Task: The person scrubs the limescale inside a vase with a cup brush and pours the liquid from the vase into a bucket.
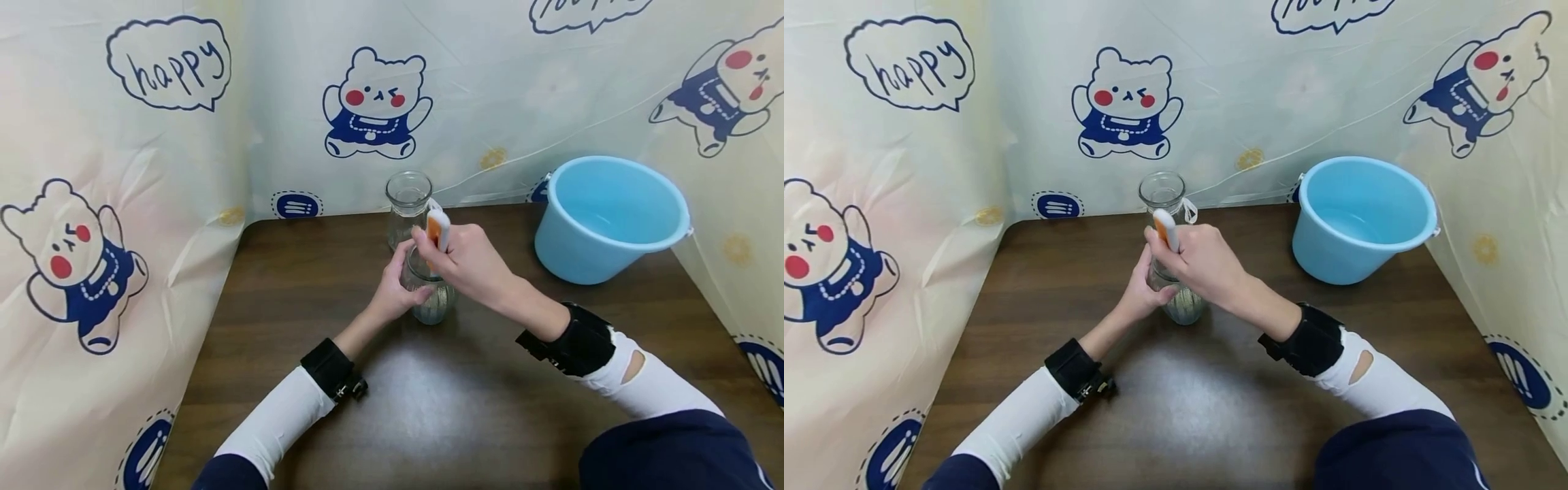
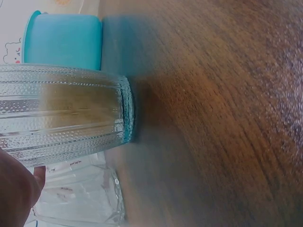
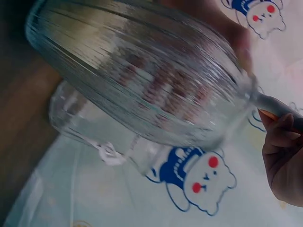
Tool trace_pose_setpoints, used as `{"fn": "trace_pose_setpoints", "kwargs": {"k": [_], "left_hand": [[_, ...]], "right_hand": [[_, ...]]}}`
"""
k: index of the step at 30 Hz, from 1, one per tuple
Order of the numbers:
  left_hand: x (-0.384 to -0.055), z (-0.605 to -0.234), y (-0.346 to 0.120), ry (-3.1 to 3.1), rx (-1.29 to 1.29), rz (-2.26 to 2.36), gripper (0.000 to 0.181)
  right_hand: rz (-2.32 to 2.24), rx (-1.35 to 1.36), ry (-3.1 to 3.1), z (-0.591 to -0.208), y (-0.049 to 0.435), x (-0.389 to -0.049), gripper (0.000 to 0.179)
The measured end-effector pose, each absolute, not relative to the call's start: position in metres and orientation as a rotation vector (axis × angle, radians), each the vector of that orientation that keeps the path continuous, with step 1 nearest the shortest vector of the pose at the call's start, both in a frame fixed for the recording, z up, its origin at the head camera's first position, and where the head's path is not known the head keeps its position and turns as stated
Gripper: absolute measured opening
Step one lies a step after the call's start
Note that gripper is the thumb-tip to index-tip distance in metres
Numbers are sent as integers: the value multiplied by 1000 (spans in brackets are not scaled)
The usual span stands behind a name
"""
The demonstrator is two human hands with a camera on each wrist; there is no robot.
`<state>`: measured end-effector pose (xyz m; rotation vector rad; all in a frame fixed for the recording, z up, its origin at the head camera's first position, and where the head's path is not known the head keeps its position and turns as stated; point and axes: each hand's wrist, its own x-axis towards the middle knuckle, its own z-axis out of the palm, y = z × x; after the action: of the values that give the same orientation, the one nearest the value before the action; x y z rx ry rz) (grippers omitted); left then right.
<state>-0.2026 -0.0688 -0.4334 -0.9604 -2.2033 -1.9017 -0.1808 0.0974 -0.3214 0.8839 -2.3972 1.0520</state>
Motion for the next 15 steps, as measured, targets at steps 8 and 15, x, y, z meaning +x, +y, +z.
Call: {"fn": "trace_pose_setpoints", "kwargs": {"k": [8,15], "left_hand": [[-201,-437,-69,-2126,-990,-1957,89],[-201,-434,-68,-2165,-973,-1928,89]], "right_hand": [[1165,831,-2341,-316,102,-181,39],[1120,814,-2338,-318,101,-180,42]]}}
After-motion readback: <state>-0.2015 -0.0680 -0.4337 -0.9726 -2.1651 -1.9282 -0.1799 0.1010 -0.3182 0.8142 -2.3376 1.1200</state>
